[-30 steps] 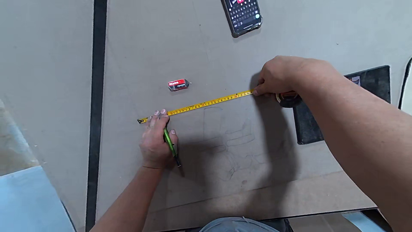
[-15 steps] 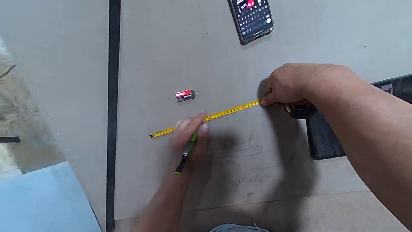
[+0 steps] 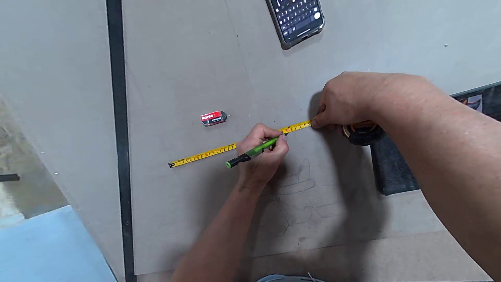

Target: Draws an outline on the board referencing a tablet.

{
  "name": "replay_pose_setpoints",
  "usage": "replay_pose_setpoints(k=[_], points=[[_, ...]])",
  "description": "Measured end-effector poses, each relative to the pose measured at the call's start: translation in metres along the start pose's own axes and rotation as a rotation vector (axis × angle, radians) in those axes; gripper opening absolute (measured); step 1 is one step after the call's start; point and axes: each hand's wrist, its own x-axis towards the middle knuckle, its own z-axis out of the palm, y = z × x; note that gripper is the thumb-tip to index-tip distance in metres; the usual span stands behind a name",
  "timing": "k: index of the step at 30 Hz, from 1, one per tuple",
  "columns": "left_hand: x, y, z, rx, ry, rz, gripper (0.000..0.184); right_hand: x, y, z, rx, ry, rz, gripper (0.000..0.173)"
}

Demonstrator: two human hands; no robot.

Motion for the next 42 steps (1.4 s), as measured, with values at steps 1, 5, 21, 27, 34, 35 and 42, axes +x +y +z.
replay_pose_setpoints(k=[1, 5, 21, 27, 34, 35, 42], points=[[0.000, -0.001, 0.001, 0.007, 0.007, 0.008, 0.005, 0.000, 0.000, 0.000, 0.007, -0.003, 0.000, 0.056], [0.001, -0.003, 0.001, 0.009, -0.010, 0.023, 0.004, -0.003, -0.001, -0.001, 0.021, 0.003, -0.021, 0.055], [0.001, -0.010, 0.002, 0.018, -0.015, 0.047, 0.002, 0.001, -0.003, -0.003, -0.022, 0.027, 0.020, 0.056], [-0.009, 0.003, -0.023, -0.172, -0.079, -0.110, 0.007, -0.067, -0.060, -0.020, 0.151, 0.054, 0.136, 0.047], [-0.069, -0.012, -0.055, -0.155, -0.105, -0.063, 0.014, -0.085, -0.068, 0.043, 1.347, 0.302, -0.457, 0.033], [-0.064, -0.016, -0.053, -0.180, -0.124, -0.021, 0.014, -0.072, -0.074, 0.044, 1.454, 0.403, -0.521, 0.035], [-0.020, -0.024, -0.040, -0.257, -0.344, 0.116, 0.016, -0.001, -0.084, 0.027, 1.647, 1.158, -0.635, 0.039]])
